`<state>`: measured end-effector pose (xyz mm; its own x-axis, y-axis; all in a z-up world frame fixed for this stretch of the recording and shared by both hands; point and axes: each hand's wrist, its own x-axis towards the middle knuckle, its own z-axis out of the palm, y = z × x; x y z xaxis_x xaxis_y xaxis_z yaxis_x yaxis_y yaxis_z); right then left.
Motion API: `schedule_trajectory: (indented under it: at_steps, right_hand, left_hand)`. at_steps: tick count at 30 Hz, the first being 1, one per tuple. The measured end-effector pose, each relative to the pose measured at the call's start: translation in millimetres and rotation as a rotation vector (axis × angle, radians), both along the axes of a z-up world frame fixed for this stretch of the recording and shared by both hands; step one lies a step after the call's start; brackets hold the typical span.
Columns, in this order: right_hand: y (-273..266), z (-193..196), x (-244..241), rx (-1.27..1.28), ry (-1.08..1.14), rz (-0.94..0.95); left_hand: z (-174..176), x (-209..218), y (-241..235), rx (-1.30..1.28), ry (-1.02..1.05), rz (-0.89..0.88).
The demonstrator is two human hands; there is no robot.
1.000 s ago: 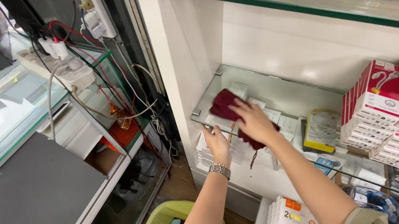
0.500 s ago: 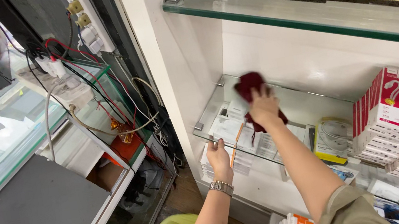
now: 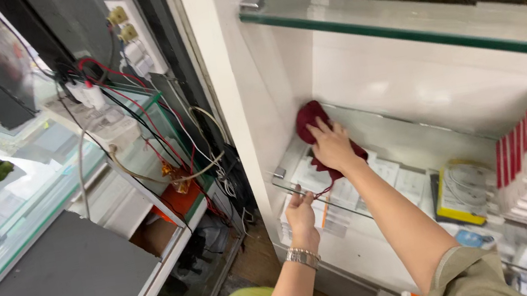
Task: The person wipes the surfaces of small electronics boxes with a maroon cloth and stacks them on a glass shelf. The person handles multiple white and colored boxes, wiping each one before placing it in a neat pile.
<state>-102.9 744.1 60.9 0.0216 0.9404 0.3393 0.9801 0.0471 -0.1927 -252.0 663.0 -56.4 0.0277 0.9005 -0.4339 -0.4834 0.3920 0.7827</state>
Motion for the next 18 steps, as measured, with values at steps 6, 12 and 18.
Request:
schedule_trajectory:
  at_steps: [6,12,18]
  right_hand:
    - [-112.1,4.5,-6.8,-0.137,0.284,0.324]
    - [-170.5,20.2,103.3,-0.009,0.004,-0.496]
    - [-216.4,-36.7,118.7,-0.098,-0.155,-0.4]
  left_hand:
    - [42.3,19.5,-25.1,0.103,0.271,0.171]
    - [117.8,42.8,-97.1,0.822,1.019,-0.072]
    - [124.3,62.3,-99.7,0.966,1.201,-0.204]
